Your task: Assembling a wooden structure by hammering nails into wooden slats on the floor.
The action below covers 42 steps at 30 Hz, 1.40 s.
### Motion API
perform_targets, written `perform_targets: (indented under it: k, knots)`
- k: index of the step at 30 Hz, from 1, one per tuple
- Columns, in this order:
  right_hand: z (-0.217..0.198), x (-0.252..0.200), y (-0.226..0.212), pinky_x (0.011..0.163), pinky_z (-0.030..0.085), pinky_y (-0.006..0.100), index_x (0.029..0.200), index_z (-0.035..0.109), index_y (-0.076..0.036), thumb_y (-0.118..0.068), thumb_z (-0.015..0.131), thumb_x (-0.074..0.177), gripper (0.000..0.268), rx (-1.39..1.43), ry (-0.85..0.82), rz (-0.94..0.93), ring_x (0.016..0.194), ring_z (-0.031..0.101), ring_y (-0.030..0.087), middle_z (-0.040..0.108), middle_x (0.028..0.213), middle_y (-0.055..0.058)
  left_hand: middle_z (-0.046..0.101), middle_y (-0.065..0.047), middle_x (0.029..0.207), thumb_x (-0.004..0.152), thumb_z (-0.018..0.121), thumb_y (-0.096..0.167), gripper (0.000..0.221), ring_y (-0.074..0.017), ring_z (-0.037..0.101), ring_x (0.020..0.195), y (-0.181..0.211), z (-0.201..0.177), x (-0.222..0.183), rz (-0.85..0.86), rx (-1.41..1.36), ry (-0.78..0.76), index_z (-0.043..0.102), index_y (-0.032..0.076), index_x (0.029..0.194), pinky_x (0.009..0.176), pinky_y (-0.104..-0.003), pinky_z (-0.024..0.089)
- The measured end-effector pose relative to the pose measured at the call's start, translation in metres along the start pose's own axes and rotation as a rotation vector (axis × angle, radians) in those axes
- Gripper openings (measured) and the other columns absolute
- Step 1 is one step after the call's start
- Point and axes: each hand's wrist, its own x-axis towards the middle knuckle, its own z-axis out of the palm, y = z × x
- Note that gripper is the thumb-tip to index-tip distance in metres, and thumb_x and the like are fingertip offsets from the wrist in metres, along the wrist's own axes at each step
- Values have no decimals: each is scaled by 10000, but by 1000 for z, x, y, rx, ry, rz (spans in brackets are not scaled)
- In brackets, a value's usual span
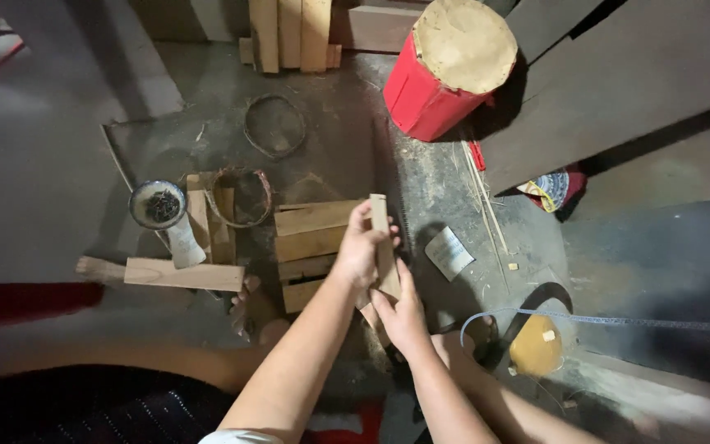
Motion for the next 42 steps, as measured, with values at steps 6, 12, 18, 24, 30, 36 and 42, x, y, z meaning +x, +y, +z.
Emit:
perform_targets:
  k: [6, 12, 18, 24, 30, 36, 42]
  knots:
    - [14, 19, 55, 1016, 527, 488, 1379, 559, -144, -299, 699, 937, 488, 81, 160, -25, 1173, 671, 371, 708, 1224, 214, 643, -125, 1169, 883, 797, 101, 565, -241, 637, 1089, 5, -25, 28, 303, 556, 64, 572, 165, 1398, 948, -413, 577]
    - [11, 20, 53, 724, 634, 351, 1424, 546, -116, -251, 642, 985, 469, 277, 95, 70, 702, 749, 212, 743, 819, 166, 726, -3, 782, 785, 785, 227, 211, -140, 748, 638, 114, -134, 29, 455, 743, 1060, 754, 194, 991, 538, -324, 595]
    - [16, 17, 51, 746, 607, 366, 1254, 655, -149, -237, 629, 966, 302, 238, -20, 59, 700, 740, 205, 742, 727, 114, 471, 25, 571, 991, 653, 184, 219, -102, 458, 424, 127, -142, 4, 194, 578, 1211, 592, 98, 799, 429, -311, 419]
    - [22, 17, 68, 754, 605, 348, 1227, 684, -172, -232, 640, 953, 284, 219, -61, 73, 695, 723, 178, 721, 699, 71, 498, -12, 484, 955, 713, 193, 354, -103, 453, 391, 123, -210, 44, 225, 989, 1177, 598, 117, 629, 428, -288, 363]
    - [17, 16, 73, 709, 638, 376, 1290, 654, -101, -197, 641, 954, 350, 289, -74, 0, 710, 752, 216, 744, 789, 145, 617, -59, 801, 875, 655, 106, 95, -163, 579, 629, 125, -192, 62, 293, 783, 1147, 694, 56, 946, 568, -395, 474]
    - [-1, 14, 32, 687, 522, 278, 1323, 610, -57, -205, 510, 1010, 361, 514, -24, 32, 675, 598, 163, 603, 723, 86, 659, -186, 1053, 913, 739, 127, 260, -334, 685, 999, 125, -67, 23, 323, 882, 523, 658, 4, 1127, 850, -531, 580]
    - [-9, 25, 61, 537, 446, 231, 1361, 543, -6, -239, 405, 1078, 392, 587, -131, -65, 544, 578, 141, 495, 682, 42, 724, -135, 1013, 896, 734, 182, 215, -314, 727, 999, 91, -64, 19, 407, 1312, 84, 701, 83, 1083, 880, -453, 586]
